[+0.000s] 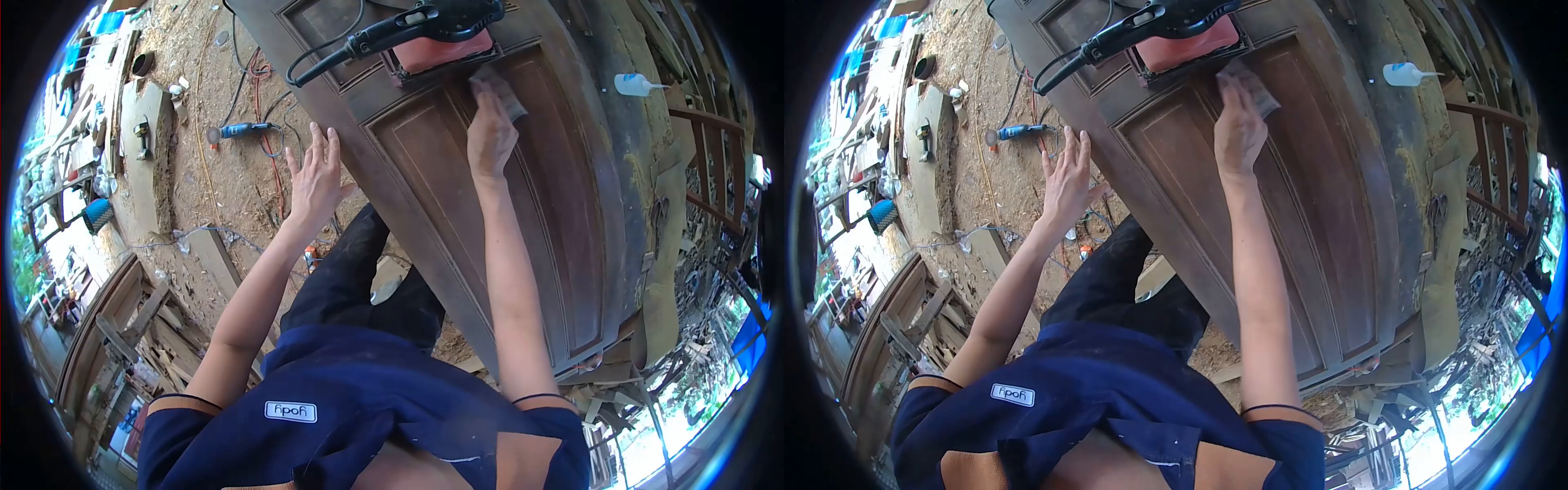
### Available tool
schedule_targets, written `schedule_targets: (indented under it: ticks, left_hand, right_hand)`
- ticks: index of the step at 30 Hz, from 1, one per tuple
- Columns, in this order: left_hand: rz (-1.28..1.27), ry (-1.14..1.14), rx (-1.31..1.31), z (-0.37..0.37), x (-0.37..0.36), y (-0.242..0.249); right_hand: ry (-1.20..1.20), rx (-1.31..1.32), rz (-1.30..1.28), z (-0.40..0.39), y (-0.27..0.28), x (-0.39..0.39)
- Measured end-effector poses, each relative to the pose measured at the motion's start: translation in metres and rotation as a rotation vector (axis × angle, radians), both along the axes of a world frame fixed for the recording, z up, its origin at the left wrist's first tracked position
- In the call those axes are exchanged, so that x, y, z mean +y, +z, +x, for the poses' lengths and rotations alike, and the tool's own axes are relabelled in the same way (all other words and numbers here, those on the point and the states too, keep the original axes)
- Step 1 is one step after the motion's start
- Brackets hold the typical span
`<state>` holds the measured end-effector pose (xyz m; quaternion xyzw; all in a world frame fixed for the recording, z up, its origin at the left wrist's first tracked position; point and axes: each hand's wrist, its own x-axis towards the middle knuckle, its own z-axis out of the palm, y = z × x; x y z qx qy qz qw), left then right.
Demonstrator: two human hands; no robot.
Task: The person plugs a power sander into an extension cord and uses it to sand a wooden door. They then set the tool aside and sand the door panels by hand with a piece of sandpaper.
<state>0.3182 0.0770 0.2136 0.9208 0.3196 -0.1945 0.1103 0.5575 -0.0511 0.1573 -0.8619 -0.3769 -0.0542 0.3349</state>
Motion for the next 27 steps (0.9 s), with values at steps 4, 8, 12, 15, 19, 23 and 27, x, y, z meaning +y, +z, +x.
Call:
schedule_targets:
  ticks: [4,8,12,15,19,23,27]
  left_hand:
    - [-0.005,-0.009,0.001,0.002,0.003,0.001]
    - [0.030,-0.054,0.023,-0.001,0.004,-0.003]
    - [0.043,-0.066,0.008,0.002,0.004,-0.005]
    - [0.049,-0.080,0.029,0.007,0.005,-0.002]
    - [0.086,-0.126,0.050,0.005,0.009,-0.005]
    - [0.079,-0.119,0.043,0.001,0.011,-0.006]
    - [0.025,-0.049,0.102,0.006,0.008,0.000]
  right_hand:
    - [0.271,0.079,0.013,-0.053,-0.003,-0.019]
    - [0.194,-0.002,0.058,-0.066,-0.007,0.006]
    - [0.313,0.270,0.022,-0.126,0.007,-0.021]
    - [0.282,0.386,-0.046,-0.186,0.010,-0.076]
    - [0.373,0.311,0.059,-0.203,0.010,-0.083]
    - [0.375,0.289,0.098,-0.196,0.010,-0.055]
    - [0.411,0.286,0.030,-0.209,0.010,-0.119]
